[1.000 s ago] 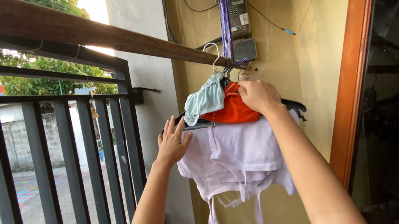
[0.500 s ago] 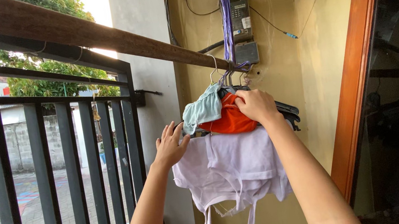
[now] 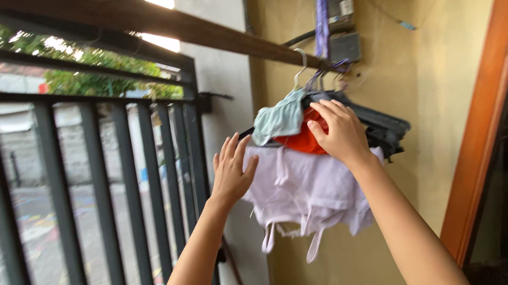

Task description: The person picks up various pieces of clothing from a laundry basket, places them on hangers, and hangs them on a clothes rack. The person handles items one at a time, including a white top, a striped shirt, and dark shorts.

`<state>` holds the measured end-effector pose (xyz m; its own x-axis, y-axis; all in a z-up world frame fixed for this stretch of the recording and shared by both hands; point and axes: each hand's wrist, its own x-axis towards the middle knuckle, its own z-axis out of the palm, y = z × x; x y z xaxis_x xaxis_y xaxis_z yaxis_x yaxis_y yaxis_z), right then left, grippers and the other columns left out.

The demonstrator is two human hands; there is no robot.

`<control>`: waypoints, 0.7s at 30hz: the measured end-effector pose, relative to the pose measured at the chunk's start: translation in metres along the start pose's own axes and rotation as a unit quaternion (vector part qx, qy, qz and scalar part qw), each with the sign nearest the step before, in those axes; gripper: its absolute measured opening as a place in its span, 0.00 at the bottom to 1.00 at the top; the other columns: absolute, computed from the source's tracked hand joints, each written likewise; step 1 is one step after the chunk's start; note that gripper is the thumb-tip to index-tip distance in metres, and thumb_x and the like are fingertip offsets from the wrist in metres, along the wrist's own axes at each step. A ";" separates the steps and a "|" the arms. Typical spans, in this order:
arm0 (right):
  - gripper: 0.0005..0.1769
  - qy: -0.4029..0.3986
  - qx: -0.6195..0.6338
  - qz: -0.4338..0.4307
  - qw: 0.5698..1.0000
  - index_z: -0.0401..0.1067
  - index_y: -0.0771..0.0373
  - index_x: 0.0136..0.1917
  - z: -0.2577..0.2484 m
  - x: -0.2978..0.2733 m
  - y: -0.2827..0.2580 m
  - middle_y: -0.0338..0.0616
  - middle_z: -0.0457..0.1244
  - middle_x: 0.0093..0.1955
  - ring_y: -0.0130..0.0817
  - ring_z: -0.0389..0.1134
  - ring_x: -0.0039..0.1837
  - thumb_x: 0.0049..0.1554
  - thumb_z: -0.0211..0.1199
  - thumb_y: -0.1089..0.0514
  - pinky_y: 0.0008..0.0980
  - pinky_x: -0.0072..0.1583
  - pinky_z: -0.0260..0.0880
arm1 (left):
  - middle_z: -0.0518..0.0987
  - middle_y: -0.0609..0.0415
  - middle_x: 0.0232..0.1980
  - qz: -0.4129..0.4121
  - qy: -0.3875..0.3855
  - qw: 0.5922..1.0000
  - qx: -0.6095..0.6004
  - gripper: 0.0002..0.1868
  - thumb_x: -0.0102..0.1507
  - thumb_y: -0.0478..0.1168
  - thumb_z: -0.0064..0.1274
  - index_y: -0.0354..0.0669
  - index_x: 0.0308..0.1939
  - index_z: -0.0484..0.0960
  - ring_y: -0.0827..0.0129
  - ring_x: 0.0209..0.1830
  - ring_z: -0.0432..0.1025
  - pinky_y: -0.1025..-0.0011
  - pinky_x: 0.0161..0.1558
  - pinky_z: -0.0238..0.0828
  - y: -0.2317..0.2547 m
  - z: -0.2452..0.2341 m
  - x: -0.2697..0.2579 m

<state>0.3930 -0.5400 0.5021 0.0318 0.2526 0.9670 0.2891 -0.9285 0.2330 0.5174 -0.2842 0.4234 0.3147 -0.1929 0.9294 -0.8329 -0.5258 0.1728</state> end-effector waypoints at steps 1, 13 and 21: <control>0.22 -0.006 0.012 0.005 1.000 0.73 0.65 0.64 0.000 -0.003 -0.011 0.55 0.66 0.66 0.53 0.64 0.69 0.59 0.63 0.52 0.47 0.70 0.62 | 0.58 0.44 0.80 0.001 0.006 1.000 0.001 0.31 0.67 0.54 0.48 0.54 0.74 0.66 0.50 0.82 0.46 0.40 0.74 0.38 0.003 -0.010 -0.008; 0.29 -0.063 0.168 0.041 0.983 0.68 0.62 0.72 -0.036 -0.044 -0.178 0.57 0.62 0.73 0.60 0.58 0.77 0.64 0.58 0.44 0.54 0.74 0.55 | 0.58 0.43 0.80 0.022 0.024 0.999 0.043 0.32 0.67 0.50 0.51 0.50 0.75 0.66 0.47 0.83 0.46 0.40 0.76 0.36 0.066 -0.173 -0.121; 0.29 -0.104 0.276 0.064 0.953 0.67 0.60 0.73 -0.079 -0.076 -0.304 0.56 0.61 0.74 0.59 0.56 0.79 0.66 0.55 0.41 0.55 0.77 0.53 | 0.61 0.42 0.79 -0.019 0.037 0.996 0.080 0.31 0.68 0.49 0.51 0.47 0.75 0.67 0.47 0.81 0.54 0.44 0.77 0.43 0.118 -0.277 -0.212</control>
<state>0.2270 -0.2987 0.3655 0.2734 0.2488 0.9292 0.7278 -0.6851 -0.0307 0.2259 -0.0759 0.3372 0.3048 -0.1121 0.9458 -0.7367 -0.6572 0.1595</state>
